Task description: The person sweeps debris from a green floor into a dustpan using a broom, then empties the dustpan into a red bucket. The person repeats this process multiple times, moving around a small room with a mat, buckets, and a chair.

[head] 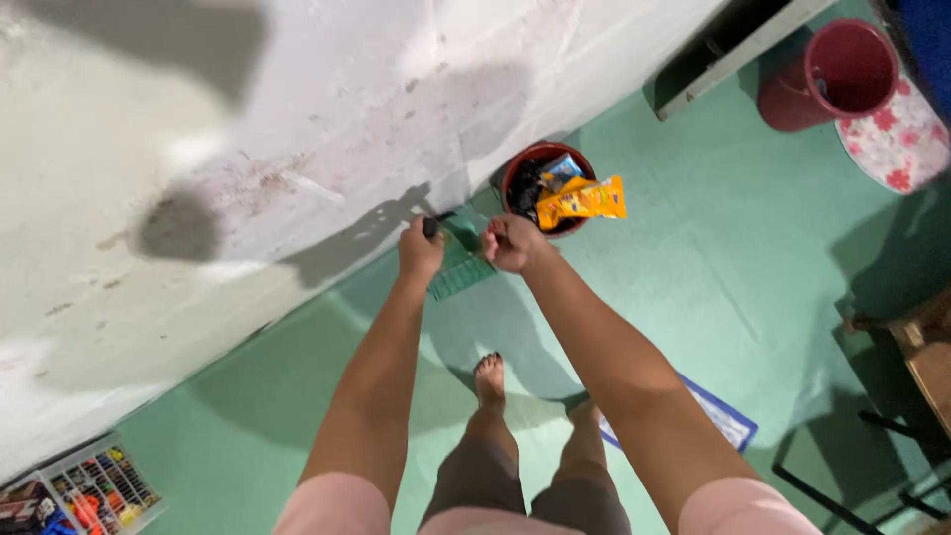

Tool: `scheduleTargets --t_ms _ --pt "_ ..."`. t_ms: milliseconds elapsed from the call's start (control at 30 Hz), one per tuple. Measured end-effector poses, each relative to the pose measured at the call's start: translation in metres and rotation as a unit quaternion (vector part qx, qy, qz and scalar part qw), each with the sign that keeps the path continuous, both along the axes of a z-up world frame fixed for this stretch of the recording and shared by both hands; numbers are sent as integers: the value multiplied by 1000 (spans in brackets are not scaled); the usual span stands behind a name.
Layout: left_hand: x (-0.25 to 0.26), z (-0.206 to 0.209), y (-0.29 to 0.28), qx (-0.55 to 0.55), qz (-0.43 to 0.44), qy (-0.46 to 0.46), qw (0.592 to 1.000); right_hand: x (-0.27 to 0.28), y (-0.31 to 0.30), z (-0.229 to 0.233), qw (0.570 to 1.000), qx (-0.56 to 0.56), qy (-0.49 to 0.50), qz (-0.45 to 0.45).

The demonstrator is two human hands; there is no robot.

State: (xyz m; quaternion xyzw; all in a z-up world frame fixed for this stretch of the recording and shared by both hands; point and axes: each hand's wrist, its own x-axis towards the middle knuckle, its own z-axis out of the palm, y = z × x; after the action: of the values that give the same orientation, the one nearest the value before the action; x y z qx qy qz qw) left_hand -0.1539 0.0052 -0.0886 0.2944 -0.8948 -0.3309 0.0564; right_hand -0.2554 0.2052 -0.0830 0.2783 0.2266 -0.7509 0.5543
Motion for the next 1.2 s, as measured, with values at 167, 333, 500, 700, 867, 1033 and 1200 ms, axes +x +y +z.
scheduleTargets --t_ms 167,333,500,700,867,1033,1200 --pt "-7 28 -8 -24 -4 -41 999 -56 -59 50 999 12 49 -16" --pt "-17 72 -17 -18 -10 -64 998 -68 -79 145 987 48 150 -5" --pt "-20 59 -27 -2 -62 7 998 -59 -78 160 964 63 253 40" --pt "-18 83 -20 -14 -35 -42 998 -53 -70 151 927 126 335 113" --pt "-6 94 -15 -12 -35 -56 998 -53 -77 135 902 199 356 139" --pt "6 100 -20 -12 -36 -57 998 -55 -86 122 911 180 345 138" --pt "27 79 -32 -43 -23 -17 999 -44 -84 109 915 200 327 123"
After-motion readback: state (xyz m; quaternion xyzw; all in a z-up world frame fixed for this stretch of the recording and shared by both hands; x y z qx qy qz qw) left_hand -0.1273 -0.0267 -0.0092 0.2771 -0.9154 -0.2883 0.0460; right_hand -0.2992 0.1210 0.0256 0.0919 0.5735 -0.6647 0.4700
